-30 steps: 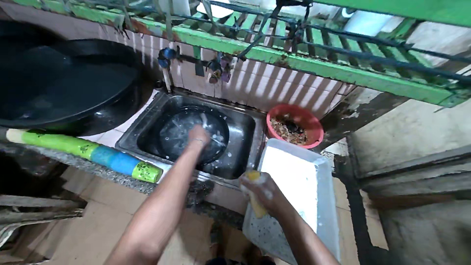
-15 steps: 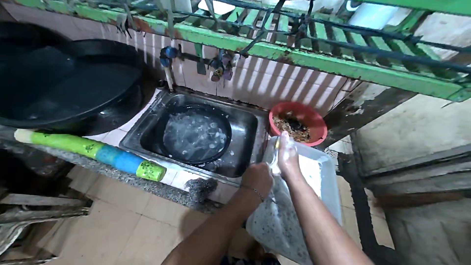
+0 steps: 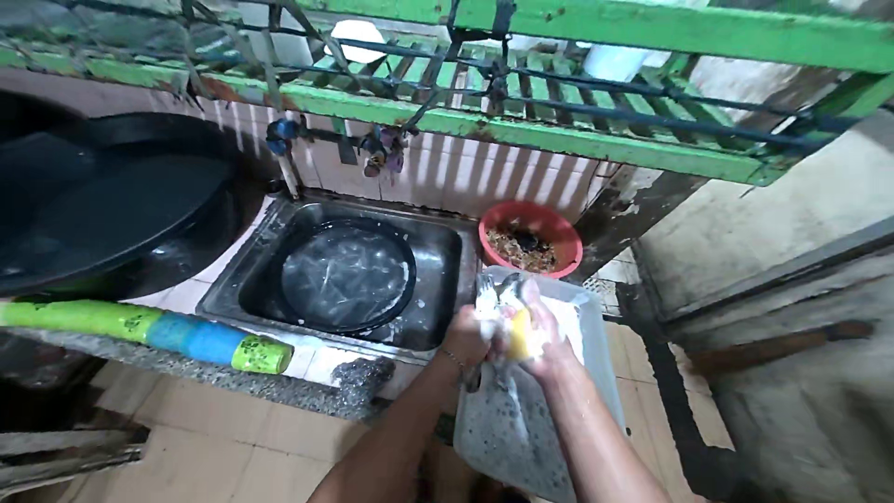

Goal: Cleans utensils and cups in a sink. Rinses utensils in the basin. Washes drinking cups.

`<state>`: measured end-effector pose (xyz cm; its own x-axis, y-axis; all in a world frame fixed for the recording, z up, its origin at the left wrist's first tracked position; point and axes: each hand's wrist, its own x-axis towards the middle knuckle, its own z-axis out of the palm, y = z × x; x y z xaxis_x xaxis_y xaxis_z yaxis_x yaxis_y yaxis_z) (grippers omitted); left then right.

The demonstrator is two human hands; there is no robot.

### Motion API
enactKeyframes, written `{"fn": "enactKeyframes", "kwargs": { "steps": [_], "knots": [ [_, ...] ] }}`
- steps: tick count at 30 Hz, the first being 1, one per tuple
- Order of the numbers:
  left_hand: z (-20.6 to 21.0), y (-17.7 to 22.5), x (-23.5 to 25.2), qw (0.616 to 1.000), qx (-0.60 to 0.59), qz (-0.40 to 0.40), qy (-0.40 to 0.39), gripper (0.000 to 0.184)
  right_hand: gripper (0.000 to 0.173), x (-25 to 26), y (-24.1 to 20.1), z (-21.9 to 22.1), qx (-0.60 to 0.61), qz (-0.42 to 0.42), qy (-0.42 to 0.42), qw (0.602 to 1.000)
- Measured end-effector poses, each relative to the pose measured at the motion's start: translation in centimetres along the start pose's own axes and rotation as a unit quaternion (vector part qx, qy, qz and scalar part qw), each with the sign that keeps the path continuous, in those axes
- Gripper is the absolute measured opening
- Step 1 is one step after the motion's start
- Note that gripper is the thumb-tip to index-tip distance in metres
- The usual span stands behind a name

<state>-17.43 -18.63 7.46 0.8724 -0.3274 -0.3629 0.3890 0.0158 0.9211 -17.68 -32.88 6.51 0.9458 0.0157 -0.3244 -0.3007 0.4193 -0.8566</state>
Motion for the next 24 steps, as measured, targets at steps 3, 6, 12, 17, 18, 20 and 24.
{"fn": "enactKeyframes", "kwargs": {
  "steps": [3,6,12,17,18,20,24],
  "knots": [
    [0.3,-0.3,-0.3,0.991,0.129,-0.023,-0.030,0.027,0.018,0.0,-0.2,0.0,-0.001,-0.043,0.081,0.996],
    [1.4,-0.6,-1.3,0.946,0.321,0.003,-0.050,0.036,0.033,2.0,-0.5,-1.3,0.005,-0.092,0.170,0.981],
    [0.9,0.7,-2.1,0.934,0.356,0.021,-0.027,0.032,0.025,-1.0,1.7,1.0,-0.110,-0.067,0.166,0.978],
    [-0.7,0.2,-2.0,0.937,0.343,-0.019,0.060,0.043,0.031,-1.0,-0.4,-0.1,-0.233,0.006,0.110,0.966],
    [-1.4,-0.1,-1.1,0.953,0.293,-0.035,0.068,0.042,0.028,-1.1,-0.4,0.4,-0.276,0.035,0.059,0.959],
    [-2.3,-0.5,0.2,0.984,0.153,-0.063,0.065,0.031,0.021,-1.2,0.2,1.7,-0.344,0.063,-0.040,0.936],
    [-4.7,0.0,0.8,0.991,-0.003,-0.072,0.112,0.030,0.023,-1.1,2.1,3.9,-0.336,0.071,-0.105,0.934]
  ]
}}
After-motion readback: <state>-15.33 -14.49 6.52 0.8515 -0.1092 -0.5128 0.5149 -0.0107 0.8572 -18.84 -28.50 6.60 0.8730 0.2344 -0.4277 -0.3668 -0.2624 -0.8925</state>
